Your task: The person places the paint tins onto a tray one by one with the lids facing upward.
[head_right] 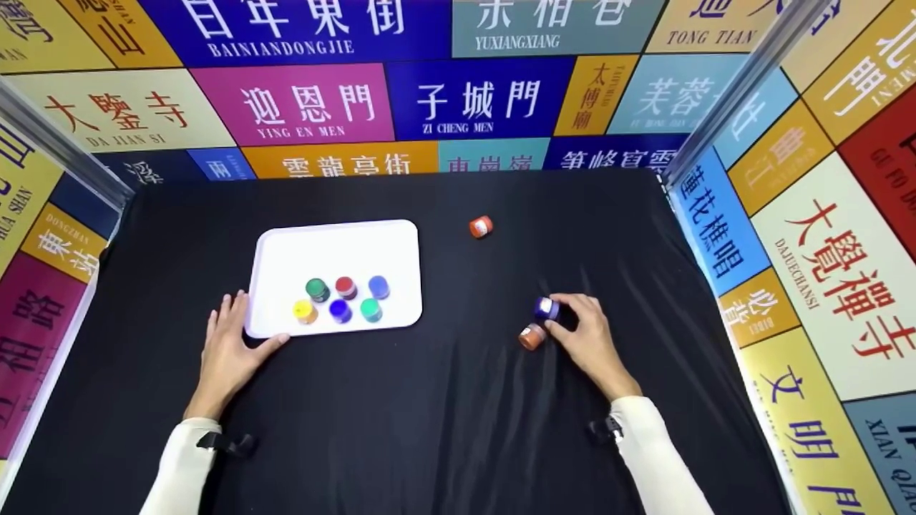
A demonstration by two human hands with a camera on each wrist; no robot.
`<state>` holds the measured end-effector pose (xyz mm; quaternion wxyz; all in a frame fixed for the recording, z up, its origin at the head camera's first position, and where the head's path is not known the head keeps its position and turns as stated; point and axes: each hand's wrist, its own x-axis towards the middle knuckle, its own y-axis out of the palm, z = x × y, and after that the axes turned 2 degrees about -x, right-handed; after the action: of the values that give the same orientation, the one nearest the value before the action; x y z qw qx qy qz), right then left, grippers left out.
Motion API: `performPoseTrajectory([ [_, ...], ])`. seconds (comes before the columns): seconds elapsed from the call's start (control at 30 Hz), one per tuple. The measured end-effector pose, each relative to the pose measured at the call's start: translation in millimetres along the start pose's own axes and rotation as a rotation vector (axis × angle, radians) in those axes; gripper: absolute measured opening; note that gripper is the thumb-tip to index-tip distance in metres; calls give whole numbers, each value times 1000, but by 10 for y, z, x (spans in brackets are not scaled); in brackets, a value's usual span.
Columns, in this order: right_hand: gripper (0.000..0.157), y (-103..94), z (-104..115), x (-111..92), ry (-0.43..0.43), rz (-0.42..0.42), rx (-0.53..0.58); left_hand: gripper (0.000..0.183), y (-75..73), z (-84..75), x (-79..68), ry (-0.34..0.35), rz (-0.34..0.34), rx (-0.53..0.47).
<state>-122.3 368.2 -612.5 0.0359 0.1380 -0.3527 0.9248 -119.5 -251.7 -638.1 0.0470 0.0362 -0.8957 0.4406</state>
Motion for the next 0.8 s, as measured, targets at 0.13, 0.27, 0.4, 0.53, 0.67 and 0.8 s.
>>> performPoseTrajectory([
  [0.13,44,4,21,9,5,-8,-11,117,1,1,9,7,-2,0],
  [0.27,44,4,27,2,18,-3,-20,117,2,2,1,17,-7,-3],
  [0.4,43,4,19,-13,35,-2,-29,117,3,-1,-12,21,-6,-4],
  [0.53,43,3,5,-25,43,-3,-39,116,6,-8,-19,17,-8,-4],
  [0.67,43,3,-9,-20,38,-4,-47,116,-3,-15,-21,14,-9,-8],
  [0.8,42,6,-14,12,29,-20,-50,117,-7,-22,-1,15,-10,-5],
])
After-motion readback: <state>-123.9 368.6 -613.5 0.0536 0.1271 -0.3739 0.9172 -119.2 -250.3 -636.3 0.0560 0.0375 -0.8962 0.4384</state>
